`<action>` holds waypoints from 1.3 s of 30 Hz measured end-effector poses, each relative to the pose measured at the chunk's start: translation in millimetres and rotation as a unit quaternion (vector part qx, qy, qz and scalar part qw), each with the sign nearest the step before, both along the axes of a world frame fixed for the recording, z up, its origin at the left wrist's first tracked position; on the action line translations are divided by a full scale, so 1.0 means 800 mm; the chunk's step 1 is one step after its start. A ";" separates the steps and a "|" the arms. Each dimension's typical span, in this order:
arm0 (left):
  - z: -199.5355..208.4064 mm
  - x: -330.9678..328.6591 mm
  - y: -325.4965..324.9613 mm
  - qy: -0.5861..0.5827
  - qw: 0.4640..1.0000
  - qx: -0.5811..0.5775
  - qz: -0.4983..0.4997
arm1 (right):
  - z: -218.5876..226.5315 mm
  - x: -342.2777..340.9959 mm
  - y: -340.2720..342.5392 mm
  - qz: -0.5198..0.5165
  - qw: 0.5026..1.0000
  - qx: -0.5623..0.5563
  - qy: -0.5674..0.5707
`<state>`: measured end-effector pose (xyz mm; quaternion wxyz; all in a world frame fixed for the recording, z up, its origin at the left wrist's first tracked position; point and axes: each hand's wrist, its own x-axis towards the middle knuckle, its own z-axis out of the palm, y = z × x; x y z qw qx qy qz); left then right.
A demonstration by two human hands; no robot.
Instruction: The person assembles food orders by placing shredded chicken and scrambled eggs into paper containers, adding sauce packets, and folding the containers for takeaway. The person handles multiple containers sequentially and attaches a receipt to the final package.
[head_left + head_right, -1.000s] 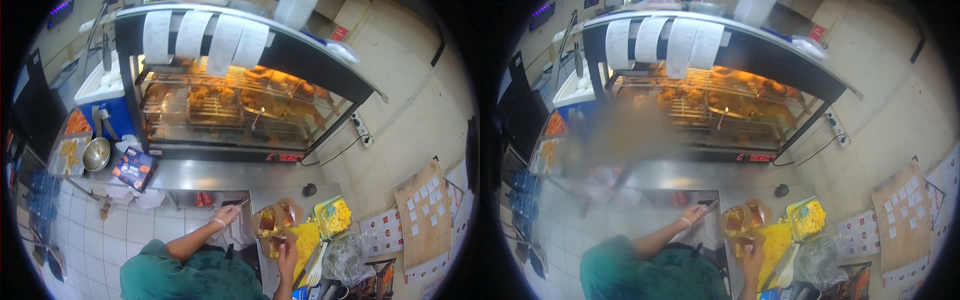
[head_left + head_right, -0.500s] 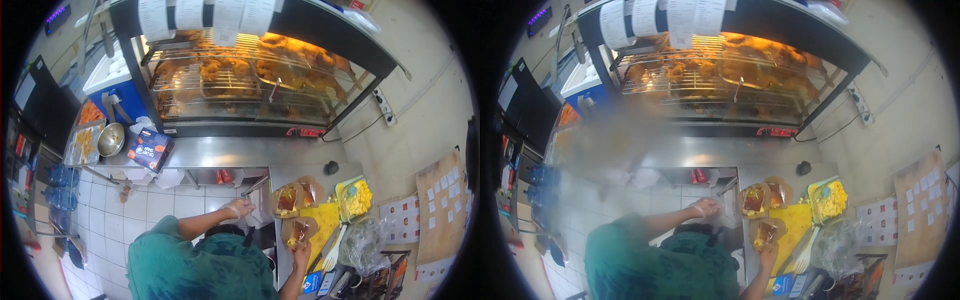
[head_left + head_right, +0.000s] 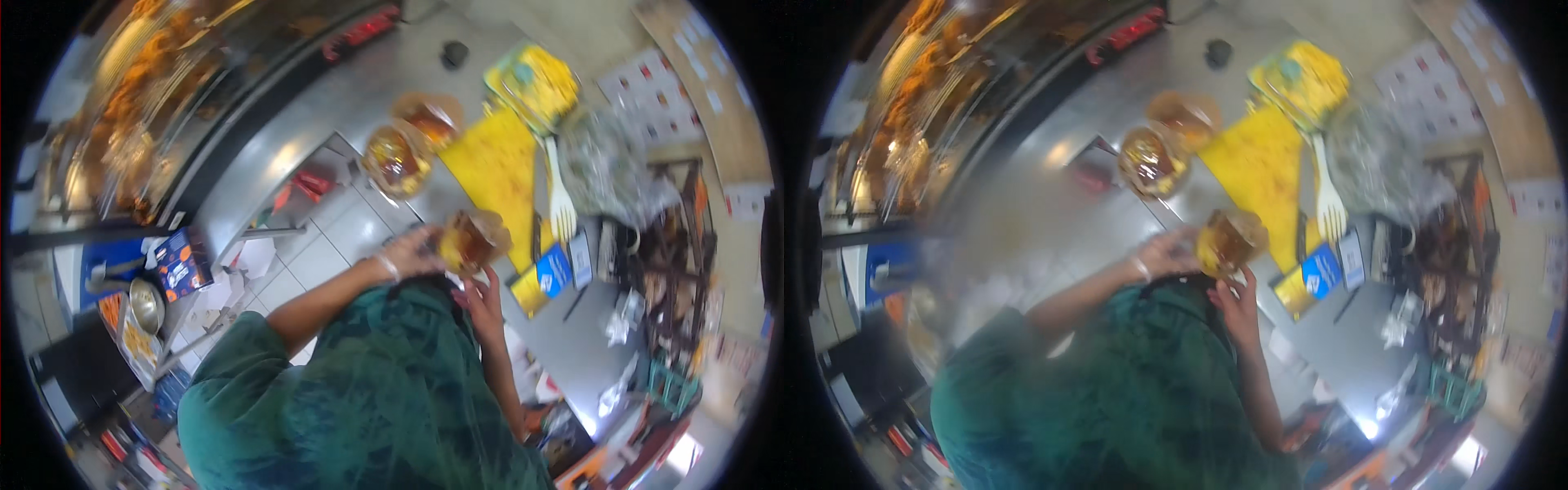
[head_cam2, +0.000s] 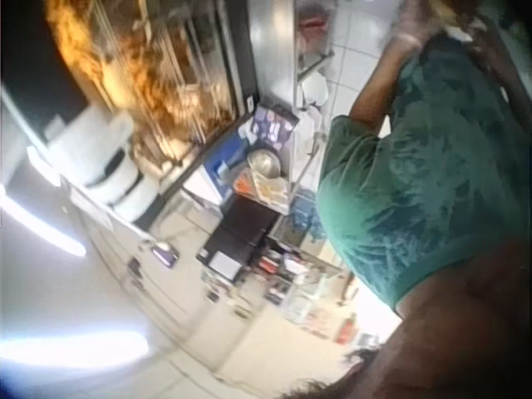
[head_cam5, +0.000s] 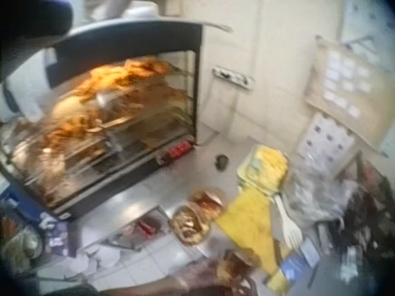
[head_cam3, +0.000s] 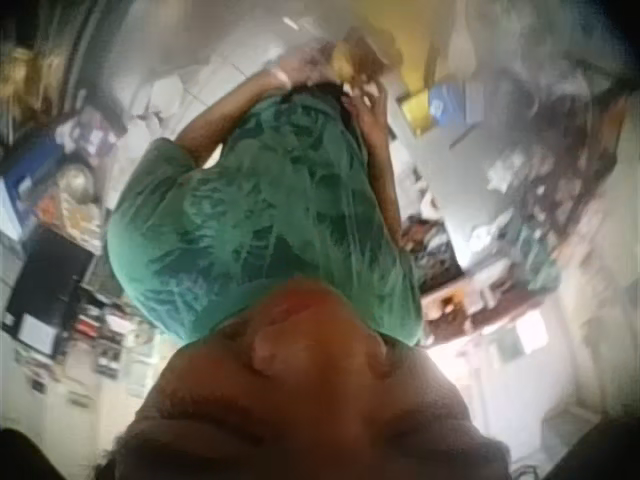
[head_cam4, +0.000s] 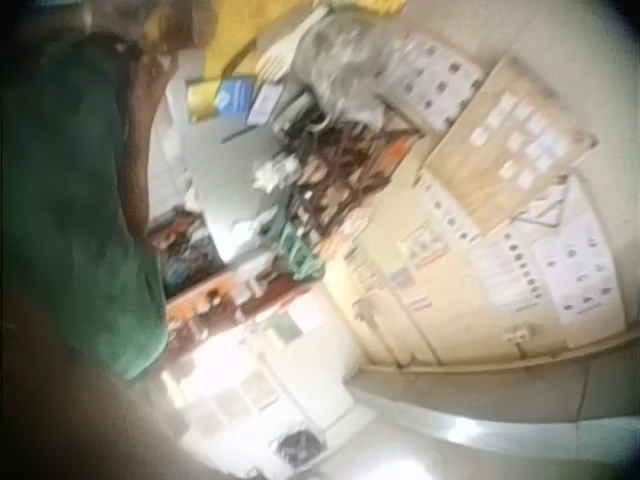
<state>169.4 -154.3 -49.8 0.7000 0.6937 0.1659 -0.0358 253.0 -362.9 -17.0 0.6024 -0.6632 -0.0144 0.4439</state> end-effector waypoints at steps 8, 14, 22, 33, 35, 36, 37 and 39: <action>-0.034 0.015 -0.010 -0.062 0.883 -0.361 0.294 | -0.021 0.052 -0.016 -0.140 0.971 -0.117 -0.155; -0.054 0.037 -0.017 -0.100 0.953 -0.181 0.220 | -0.068 0.125 0.012 -0.055 0.994 0.003 -0.094; -0.071 0.088 -0.010 -0.077 0.978 -0.111 0.162 | -0.069 0.137 0.057 0.130 0.937 -0.064 -0.318; -0.098 0.135 0.010 -0.234 0.953 0.179 0.063 | -0.001 0.172 0.019 0.462 0.848 0.068 -0.253; -0.077 0.135 0.017 -0.251 0.927 0.277 0.027 | -0.011 0.172 0.013 0.505 0.802 0.060 -0.312; -0.063 0.131 0.019 -0.253 0.910 0.327 0.009 | -0.028 0.169 0.012 0.480 0.775 0.073 -0.404; -0.060 0.125 0.025 -0.304 0.891 0.337 0.004 | -0.038 0.156 0.011 0.405 0.799 0.021 -0.444; -0.085 0.117 0.025 -0.340 0.838 0.427 -0.034 | -0.043 0.142 0.028 0.339 0.824 0.027 -0.454</action>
